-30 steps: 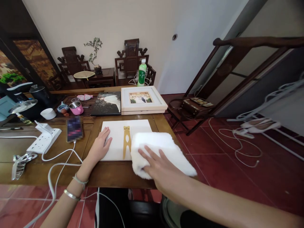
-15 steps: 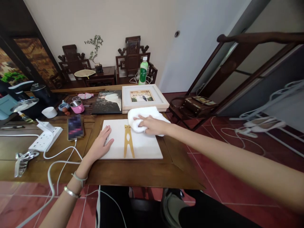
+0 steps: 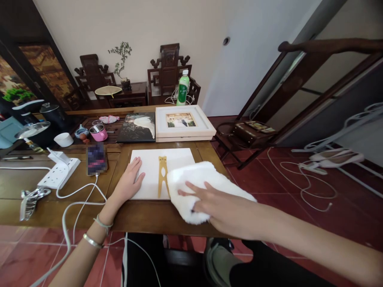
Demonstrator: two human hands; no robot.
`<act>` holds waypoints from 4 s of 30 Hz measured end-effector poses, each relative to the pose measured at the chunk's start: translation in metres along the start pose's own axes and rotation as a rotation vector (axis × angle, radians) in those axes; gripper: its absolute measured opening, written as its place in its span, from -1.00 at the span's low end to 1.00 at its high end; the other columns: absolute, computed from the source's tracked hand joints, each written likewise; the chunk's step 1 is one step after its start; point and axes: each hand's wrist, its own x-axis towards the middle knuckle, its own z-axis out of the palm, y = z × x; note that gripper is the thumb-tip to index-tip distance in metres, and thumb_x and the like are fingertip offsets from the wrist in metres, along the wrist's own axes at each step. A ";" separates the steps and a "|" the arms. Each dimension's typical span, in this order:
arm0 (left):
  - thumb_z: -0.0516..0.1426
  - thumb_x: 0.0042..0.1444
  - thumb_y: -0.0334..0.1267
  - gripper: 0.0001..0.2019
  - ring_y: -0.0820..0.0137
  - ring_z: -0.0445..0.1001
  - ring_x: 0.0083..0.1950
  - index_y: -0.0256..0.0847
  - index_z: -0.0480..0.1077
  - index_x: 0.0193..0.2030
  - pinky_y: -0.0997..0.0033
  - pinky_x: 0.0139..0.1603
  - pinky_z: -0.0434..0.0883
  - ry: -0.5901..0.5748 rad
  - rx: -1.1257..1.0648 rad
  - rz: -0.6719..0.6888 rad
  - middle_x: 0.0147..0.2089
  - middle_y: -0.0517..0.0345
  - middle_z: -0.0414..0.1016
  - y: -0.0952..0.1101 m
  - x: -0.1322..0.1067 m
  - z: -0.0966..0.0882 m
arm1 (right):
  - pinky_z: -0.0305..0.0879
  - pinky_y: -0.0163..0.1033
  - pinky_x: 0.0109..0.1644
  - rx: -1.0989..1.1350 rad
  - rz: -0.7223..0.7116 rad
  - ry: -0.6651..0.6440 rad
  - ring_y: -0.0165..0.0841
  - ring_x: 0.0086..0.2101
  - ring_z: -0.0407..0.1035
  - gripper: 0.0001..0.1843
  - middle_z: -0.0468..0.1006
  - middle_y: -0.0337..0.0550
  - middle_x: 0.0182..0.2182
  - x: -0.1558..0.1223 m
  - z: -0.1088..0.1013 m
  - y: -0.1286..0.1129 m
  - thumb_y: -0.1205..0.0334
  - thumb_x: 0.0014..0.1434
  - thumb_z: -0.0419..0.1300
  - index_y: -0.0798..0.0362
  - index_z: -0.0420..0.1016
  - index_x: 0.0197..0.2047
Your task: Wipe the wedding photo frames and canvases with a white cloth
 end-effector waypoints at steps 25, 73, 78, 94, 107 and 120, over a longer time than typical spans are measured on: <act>-0.14 0.29 -0.21 -0.48 0.23 -0.09 0.44 -0.42 0.09 0.32 0.04 0.41 -0.09 -0.043 0.046 0.029 0.41 -0.18 0.00 0.002 0.005 0.003 | 0.18 0.05 0.17 0.234 0.208 -0.315 -0.08 0.25 0.04 -0.43 0.22 0.06 0.26 0.003 -0.034 -0.009 0.67 -0.09 -0.12 0.10 0.52 -0.15; -0.16 0.30 -0.21 -0.50 0.24 -0.06 0.44 -0.40 0.12 0.31 0.09 0.41 -0.06 -0.005 -0.003 0.021 0.40 -0.18 0.04 0.004 0.005 0.009 | 0.01 0.47 0.12 -0.199 0.220 0.020 0.27 0.27 -0.19 -0.65 -0.08 0.15 0.36 0.086 0.015 -0.046 0.37 0.17 0.13 0.08 0.51 0.03; -0.18 0.30 -0.23 -0.51 0.25 -0.09 0.44 -0.37 0.10 0.32 0.05 0.41 -0.06 -0.035 0.020 0.036 0.41 -0.14 0.01 0.006 0.004 0.007 | 0.01 0.46 0.13 -0.073 0.099 -0.197 0.26 0.28 -0.22 -0.44 -0.09 0.14 0.36 0.061 -0.001 -0.074 0.33 -0.09 0.33 0.04 0.48 0.05; -0.16 0.28 -0.25 -0.51 0.22 -0.05 0.43 -0.36 0.14 0.31 0.03 0.40 -0.03 0.003 -0.007 0.025 0.40 -0.15 0.05 0.004 0.005 0.010 | -0.01 0.39 0.17 -0.234 0.242 -0.004 0.15 0.30 -0.20 -0.57 -0.02 0.01 0.36 0.106 -0.004 0.013 0.55 0.03 0.12 0.05 0.55 -0.06; -0.18 0.32 -0.23 -0.51 0.23 -0.09 0.44 -0.30 0.05 0.35 0.02 0.41 -0.05 -0.029 0.058 0.076 0.42 -0.10 -0.03 -0.001 0.003 0.010 | 0.16 0.19 0.16 0.029 0.132 -0.086 -0.03 0.29 -0.07 -0.51 0.14 -0.06 0.31 0.079 -0.023 -0.022 0.56 0.00 0.00 0.06 0.52 -0.06; -0.18 0.29 -0.26 -0.50 0.22 -0.06 0.43 -0.36 0.10 0.33 0.05 0.41 -0.04 -0.023 -0.008 0.049 0.41 -0.13 0.03 0.003 0.005 0.007 | -0.06 0.44 0.16 -0.251 0.257 0.171 0.21 0.27 -0.15 -0.59 0.02 0.16 0.33 0.136 0.002 -0.001 0.43 0.21 -0.03 0.11 0.50 0.05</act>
